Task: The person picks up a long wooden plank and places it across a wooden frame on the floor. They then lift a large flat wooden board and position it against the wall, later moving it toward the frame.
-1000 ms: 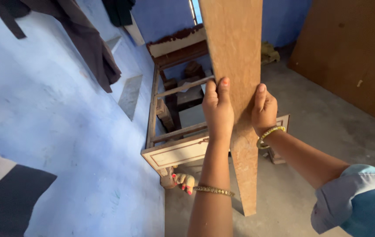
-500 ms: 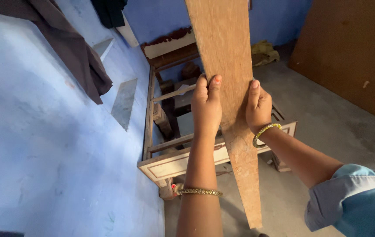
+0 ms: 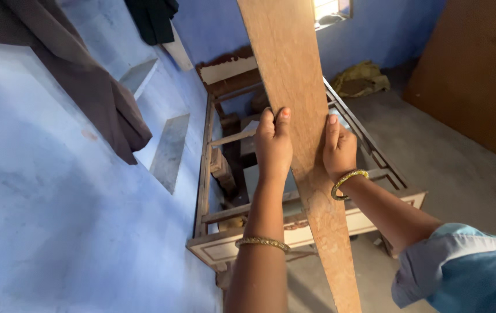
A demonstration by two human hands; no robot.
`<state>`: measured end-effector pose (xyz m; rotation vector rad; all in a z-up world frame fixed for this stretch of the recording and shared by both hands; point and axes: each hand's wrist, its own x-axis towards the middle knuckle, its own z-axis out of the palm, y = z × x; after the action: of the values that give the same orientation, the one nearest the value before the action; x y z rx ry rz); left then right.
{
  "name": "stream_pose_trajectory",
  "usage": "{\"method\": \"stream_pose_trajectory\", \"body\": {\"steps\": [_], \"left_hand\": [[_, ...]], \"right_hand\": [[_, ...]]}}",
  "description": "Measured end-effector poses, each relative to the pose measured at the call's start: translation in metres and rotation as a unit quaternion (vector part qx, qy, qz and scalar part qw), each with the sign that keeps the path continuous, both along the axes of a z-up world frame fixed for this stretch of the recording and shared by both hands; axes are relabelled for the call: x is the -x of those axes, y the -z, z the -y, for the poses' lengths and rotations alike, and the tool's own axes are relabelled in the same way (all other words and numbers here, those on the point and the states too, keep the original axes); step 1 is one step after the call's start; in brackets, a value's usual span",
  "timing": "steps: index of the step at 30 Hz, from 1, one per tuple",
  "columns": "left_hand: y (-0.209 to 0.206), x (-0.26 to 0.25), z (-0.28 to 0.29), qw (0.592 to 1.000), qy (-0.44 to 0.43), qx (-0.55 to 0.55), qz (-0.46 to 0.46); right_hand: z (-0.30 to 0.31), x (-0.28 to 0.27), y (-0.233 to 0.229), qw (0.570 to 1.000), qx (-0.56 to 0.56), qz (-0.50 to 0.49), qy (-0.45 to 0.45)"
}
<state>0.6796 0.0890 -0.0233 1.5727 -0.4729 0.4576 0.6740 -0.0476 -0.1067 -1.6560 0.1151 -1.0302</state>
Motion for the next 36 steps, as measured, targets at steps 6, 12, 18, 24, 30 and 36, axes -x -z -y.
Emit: {"method": "stream_pose_trajectory", "body": {"steps": [6, 12, 18, 24, 30, 36], "left_hand": [[0.005, -0.039, 0.003, 0.998, -0.022, 0.020, 0.056], [-0.001, -0.070, -0.009, 0.997, 0.026, 0.050, 0.056], [0.003, -0.076, -0.016, 0.995, 0.066, 0.051, 0.060], [0.000, -0.092, -0.011, 0.997, 0.063, 0.007, 0.040], [-0.001, -0.125, 0.001, 0.989, 0.126, 0.044, 0.062], [0.004, -0.175, 0.009, 0.990, 0.127, 0.051, 0.015]], "right_hand": [[-0.004, -0.036, -0.012, 0.999, -0.031, 0.006, -0.015], [-0.007, -0.059, -0.022, 0.998, -0.012, 0.043, -0.044], [-0.010, -0.070, -0.017, 0.998, 0.005, 0.052, -0.039], [-0.003, -0.079, -0.012, 0.998, 0.007, 0.057, -0.020], [0.006, -0.103, -0.009, 0.998, -0.017, 0.052, -0.002], [0.012, -0.148, -0.008, 0.999, -0.005, 0.033, 0.030]]}}
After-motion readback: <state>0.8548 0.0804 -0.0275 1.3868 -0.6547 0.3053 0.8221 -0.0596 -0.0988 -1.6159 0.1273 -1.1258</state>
